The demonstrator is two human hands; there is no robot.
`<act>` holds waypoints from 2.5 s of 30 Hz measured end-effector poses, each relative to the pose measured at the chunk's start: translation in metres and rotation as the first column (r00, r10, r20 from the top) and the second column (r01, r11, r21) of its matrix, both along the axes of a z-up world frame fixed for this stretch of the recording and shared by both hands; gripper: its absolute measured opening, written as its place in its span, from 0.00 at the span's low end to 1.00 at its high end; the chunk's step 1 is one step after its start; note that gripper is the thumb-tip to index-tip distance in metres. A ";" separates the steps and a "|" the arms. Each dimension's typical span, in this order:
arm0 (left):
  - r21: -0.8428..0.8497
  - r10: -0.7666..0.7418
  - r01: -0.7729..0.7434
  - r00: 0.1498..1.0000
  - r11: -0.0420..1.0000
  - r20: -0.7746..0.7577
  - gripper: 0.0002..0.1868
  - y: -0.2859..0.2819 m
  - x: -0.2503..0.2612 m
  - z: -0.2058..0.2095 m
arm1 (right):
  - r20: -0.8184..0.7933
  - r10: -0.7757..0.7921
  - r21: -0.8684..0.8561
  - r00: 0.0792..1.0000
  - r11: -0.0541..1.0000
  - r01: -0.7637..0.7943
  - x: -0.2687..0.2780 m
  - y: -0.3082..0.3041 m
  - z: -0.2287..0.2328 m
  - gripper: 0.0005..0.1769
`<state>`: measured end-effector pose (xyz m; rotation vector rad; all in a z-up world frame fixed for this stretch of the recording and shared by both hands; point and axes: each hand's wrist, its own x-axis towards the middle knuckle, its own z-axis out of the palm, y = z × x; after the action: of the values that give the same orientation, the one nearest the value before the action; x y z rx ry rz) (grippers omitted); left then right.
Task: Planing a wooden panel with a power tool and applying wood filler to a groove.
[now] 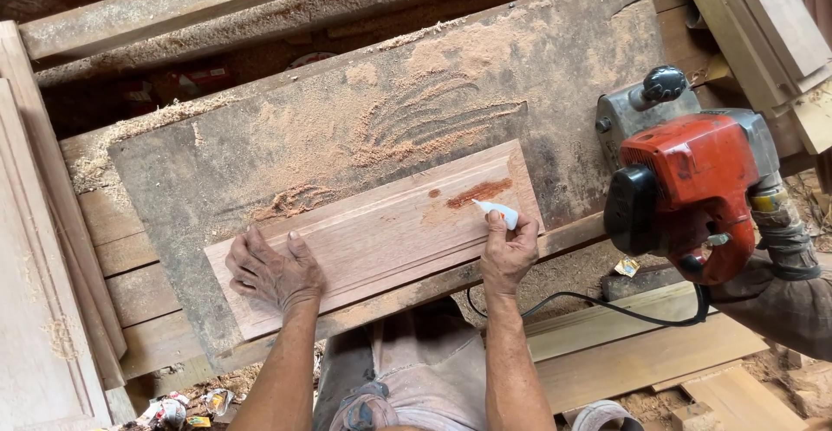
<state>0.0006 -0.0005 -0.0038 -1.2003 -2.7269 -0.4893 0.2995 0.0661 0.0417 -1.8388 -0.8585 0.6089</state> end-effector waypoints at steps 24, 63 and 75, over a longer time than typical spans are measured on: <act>-0.010 0.001 -0.001 1.000 1.000 0.027 0.33 0.000 0.000 -0.001 | -0.005 0.012 -0.021 1.000 1.000 -0.012 0.001 0.003 -0.002 0.13; 0.036 0.074 -0.076 0.995 0.996 0.067 0.35 -0.015 0.000 -0.014 | -0.928 -0.232 -0.279 0.293 0.951 -0.132 -0.011 -0.069 0.038 0.13; 0.500 -0.516 0.260 0.706 0.826 0.485 0.27 -0.089 0.010 0.077 | -0.944 -0.327 -0.318 0.035 0.882 -0.347 -0.197 -0.118 0.013 0.12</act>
<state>0.0102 -0.0900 0.0732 -1.7461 -2.5540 -1.6690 0.1030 -0.0515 0.0543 -1.1548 0.3953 1.9934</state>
